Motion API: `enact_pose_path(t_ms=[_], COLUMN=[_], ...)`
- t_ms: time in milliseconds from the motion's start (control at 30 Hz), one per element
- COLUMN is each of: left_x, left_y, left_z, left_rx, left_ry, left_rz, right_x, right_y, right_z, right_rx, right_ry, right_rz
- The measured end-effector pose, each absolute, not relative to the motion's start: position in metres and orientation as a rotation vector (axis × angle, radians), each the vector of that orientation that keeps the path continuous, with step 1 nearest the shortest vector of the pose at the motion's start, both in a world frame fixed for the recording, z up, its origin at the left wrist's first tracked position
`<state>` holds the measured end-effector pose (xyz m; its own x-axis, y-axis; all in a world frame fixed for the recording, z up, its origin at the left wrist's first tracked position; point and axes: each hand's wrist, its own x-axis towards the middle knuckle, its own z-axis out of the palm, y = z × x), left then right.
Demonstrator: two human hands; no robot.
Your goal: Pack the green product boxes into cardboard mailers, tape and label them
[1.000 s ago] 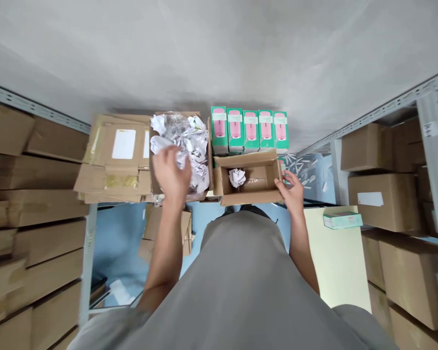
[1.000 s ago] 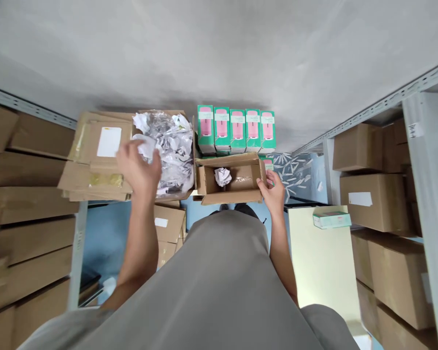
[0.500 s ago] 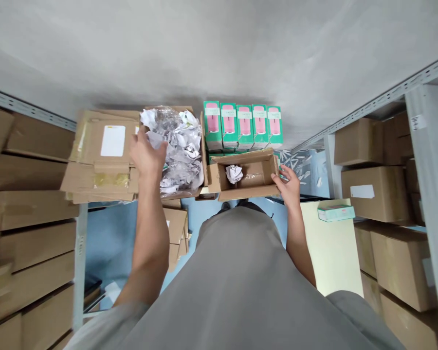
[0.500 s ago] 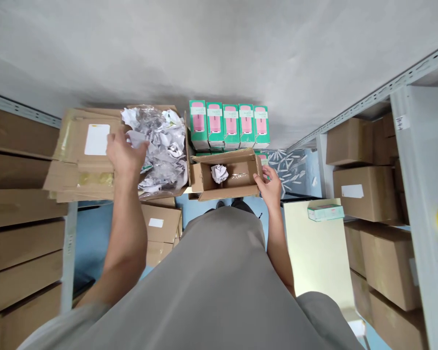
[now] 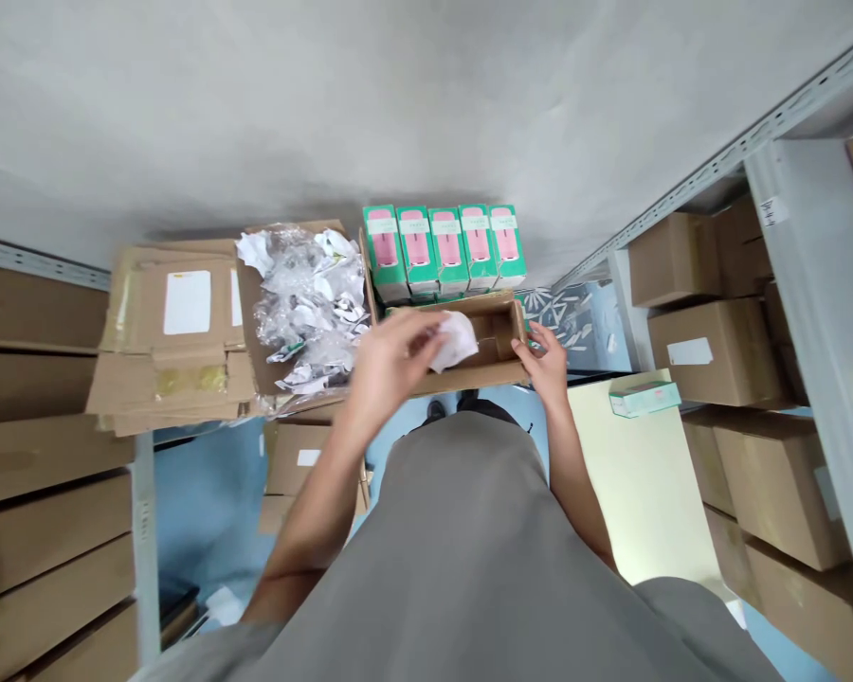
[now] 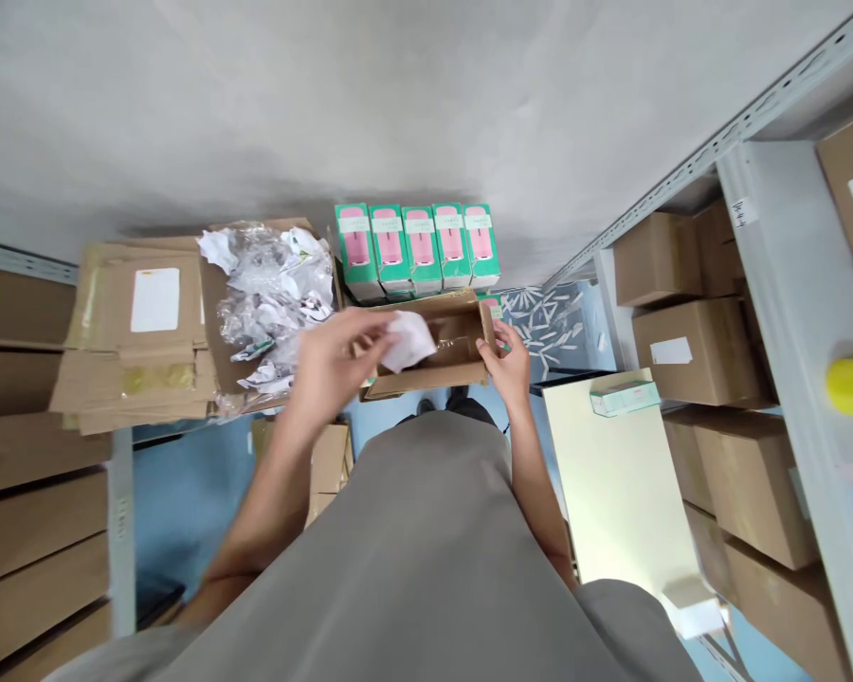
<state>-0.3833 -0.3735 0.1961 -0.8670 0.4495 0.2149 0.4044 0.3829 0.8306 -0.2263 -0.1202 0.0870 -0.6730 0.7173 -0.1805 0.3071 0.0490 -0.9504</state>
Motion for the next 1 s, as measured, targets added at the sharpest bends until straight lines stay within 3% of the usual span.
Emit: enact_pose_path(t_ms=[167, 333, 567, 700, 833, 1000], left_x=[-0.367, -0.368, -0.363, -0.355, -0.338, -0.297], left_y=[-0.291, -0.258, -0.306, -0.347, -0.350, -0.316], left_z=[0.156, 0.148, 0.172, 0.182, 0.158, 0.111], left_rx=[1.144, 1.288, 1.419, 1.380, 1.257, 1.289], left_ry=[2.317, 2.222, 2.203, 2.360, 2.427, 2.051], left_rz=[1.194, 1.033, 1.002, 1.202, 1.347, 1.255], right_x=[-0.227, -0.225, -0.188, -0.138, -0.075, 0.005], right_y=[-0.131, -0.141, -0.134, -0.141, -0.168, -0.201], right_z=[0.082, 0.076, 0.076, 0.081, 0.084, 0.081], right_rx=[-0.975, -1.005, -1.082, -1.245, -1.377, -1.554], right_ry=[-1.999, -1.962, -1.828, -1.662, -1.480, -1.296], right_rz=[1.732, 1.735, 1.753, 1.743, 1.656, 1.478])
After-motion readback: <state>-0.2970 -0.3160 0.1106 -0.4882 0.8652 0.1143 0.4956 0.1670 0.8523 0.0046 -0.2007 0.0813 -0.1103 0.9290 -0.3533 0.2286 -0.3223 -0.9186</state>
